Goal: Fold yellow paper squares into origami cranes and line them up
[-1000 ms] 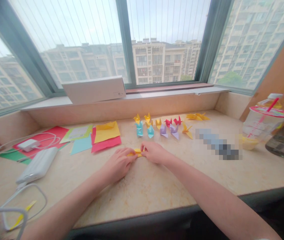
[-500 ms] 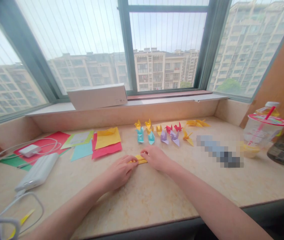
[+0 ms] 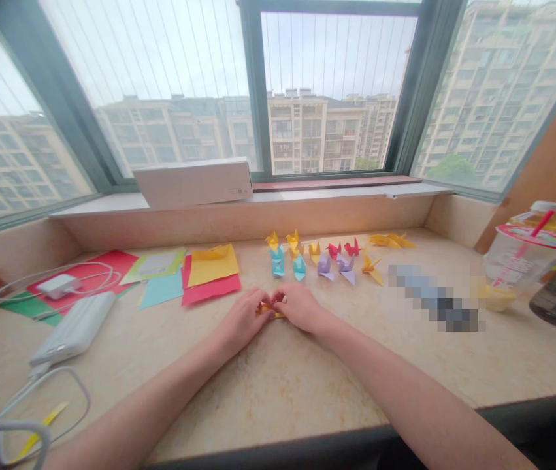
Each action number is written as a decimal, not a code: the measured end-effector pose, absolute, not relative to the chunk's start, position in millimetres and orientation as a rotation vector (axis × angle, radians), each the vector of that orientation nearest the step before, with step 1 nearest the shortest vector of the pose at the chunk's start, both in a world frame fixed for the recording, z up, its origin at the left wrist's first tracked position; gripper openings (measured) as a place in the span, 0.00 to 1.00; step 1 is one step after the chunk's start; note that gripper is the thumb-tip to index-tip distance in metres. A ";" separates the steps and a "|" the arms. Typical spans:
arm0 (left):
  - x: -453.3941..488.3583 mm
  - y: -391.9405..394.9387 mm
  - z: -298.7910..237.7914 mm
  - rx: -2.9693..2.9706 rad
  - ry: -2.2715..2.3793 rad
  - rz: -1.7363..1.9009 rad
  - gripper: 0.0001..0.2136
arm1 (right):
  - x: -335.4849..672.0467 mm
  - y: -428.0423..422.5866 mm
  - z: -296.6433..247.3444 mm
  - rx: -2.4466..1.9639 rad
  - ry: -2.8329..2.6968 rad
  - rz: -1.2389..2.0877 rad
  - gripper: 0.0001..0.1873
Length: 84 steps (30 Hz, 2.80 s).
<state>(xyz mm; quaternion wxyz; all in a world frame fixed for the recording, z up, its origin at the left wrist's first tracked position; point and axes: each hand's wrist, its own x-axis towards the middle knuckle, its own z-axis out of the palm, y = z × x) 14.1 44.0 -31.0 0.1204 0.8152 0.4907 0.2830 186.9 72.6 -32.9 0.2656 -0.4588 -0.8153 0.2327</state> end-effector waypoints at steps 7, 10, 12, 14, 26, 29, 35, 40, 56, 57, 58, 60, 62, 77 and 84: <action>6.9 40.8 -25.9 2.369 1.429 0.751 0.06 | 200.5 73.1 -32.7 -1.037 -2.296 0.600 0.07; 4.0 39.9 -25.0 2.376 1.409 0.713 0.08 | 205.6 73.7 -35.5 -0.953 -2.378 0.553 0.11; 3.1 39.8 -25.5 2.386 1.414 0.701 0.08 | 207.0 73.4 -36.5 -0.933 -2.421 0.500 0.12; 3.0 39.6 -26.1 2.412 1.412 0.684 0.08 | 207.3 72.2 -36.0 -0.914 -2.456 0.445 0.13; 5.7 41.3 -26.8 2.475 1.400 0.671 0.12 | 212.2 59.0 -25.0 -0.899 -2.539 0.386 0.17; 5.6 43.6 -28.8 2.467 1.396 0.679 0.12 | 212.6 58.0 -23.7 -0.881 -2.558 0.357 0.13; 0.3 41.7 -30.4 2.457 1.356 0.733 0.12 | 213.2 57.9 -24.4 -0.874 -2.556 0.342 0.12; -11.9 36.7 -25.9 2.419 1.319 0.807 0.10 | 214.2 59.1 -27.5 -0.863 -2.525 0.362 0.13; -2.3 38.4 -31.8 2.602 1.247 0.684 0.10 | 212.8 55.9 -30.4 -0.852 -2.583 0.313 0.14; -2.1 38.6 -32.4 2.596 1.260 0.686 0.10 | 212.9 55.7 -30.7 -0.858 -2.589 0.302 0.14; -1.9 38.6 -32.7 2.595 1.263 0.688 0.10 | 212.9 55.3 -30.7 -0.864 -2.598 0.287 0.14; -1.4 38.0 -32.6 2.600 1.262 0.696 0.10 | 212.7 53.8 -29.9 -0.874 -2.624 0.250 0.14; -0.6 37.1 -31.9 2.612 1.260 0.699 0.10 | 212.2 51.9 -28.4 -0.886 -2.646 0.214 0.14; -1.4 38.8 -28.4 2.524 1.278 0.709 0.09 | 216.8 54.2 -17.6 -0.720 -2.714 0.132 0.14; -2.5 37.9 -25.8 2.496 1.282 0.743 0.06 | 216.7 55.2 -20.1 -0.745 -2.715 0.177 0.13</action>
